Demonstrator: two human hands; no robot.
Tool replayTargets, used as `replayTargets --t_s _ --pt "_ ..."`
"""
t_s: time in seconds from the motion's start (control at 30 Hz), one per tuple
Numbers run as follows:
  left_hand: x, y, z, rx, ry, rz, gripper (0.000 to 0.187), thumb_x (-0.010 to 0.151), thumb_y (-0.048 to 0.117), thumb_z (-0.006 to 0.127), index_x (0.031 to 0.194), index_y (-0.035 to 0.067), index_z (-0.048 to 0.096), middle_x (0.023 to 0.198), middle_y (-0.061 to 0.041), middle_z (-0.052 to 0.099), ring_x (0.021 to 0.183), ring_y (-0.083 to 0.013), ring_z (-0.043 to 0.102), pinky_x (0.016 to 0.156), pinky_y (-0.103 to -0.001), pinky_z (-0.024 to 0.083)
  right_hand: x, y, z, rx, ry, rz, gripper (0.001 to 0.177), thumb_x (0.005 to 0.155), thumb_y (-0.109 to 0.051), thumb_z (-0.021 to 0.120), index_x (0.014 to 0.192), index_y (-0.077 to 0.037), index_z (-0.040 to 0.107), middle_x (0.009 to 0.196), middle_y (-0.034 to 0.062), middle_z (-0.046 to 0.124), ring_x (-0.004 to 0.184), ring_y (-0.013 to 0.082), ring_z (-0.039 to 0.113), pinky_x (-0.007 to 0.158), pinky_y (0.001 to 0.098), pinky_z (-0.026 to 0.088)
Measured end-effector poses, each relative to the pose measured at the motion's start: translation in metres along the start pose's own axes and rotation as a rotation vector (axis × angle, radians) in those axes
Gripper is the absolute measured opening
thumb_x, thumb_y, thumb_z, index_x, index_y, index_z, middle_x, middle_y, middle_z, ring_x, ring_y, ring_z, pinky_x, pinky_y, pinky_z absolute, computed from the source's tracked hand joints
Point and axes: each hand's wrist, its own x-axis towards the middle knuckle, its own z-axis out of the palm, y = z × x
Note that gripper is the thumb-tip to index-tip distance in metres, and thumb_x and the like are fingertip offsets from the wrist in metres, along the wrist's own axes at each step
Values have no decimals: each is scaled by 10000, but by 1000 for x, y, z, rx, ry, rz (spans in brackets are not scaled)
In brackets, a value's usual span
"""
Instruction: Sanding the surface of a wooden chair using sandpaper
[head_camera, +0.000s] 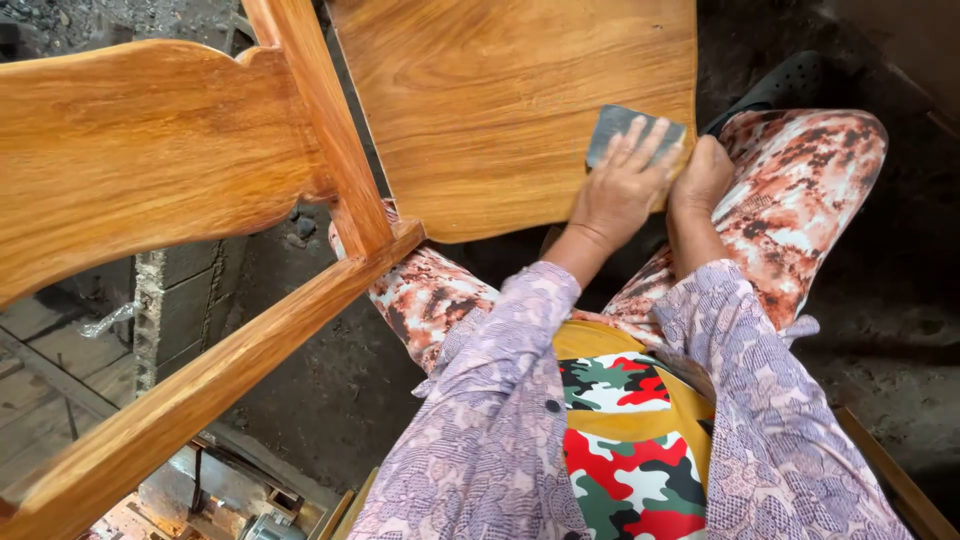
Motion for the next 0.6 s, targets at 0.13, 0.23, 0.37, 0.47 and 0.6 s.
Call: replayTargets --t_s 0.13,0.23,0.37,0.47,0.6 --pt "13 -45 -40 82 -148 -25 481 943 330 683 1406 390 567 1632 -44 398 1497 -284 479 1239 -450 453 -14 -26 -9 -54 -10 -32 380 883 -410 537 912 -132 795 904 147 736 978 364 676 912 449 507" --pt "5 -111 -80 330 -230 -31 574 992 193 624 1531 288 450 1623 -137 381 1504 -305 454 1247 -447 362 -29 -52 -15 25 27 100 298 816 -297 444 649 -87 573 688 -43 567 716 125 481 630 408 443" --pt "-25 -188 -126 407 -41 -520 495 1027 228 502 1495 387 493 1613 -88 395 1451 -373 433 1120 -639 414 -24 -38 -14 20 6 50 254 858 -338 489 761 -133 605 776 45 616 806 211 566 717 396 440" --pt "-45 -208 -125 488 -23 -735 414 1123 406 406 1535 404 444 1656 -59 336 1514 -358 345 1151 -625 383 -14 -13 -10 -44 5 -45 386 879 -389 527 870 -94 776 860 147 728 922 311 686 867 416 504" --pt "4 -162 -121 646 278 -478 217 950 268 675 1155 229 737 1109 -157 678 1072 -377 625 843 -498 504 -3 2 -6 -89 14 -107 387 901 -354 520 861 -52 758 859 194 718 914 356 687 846 427 514"
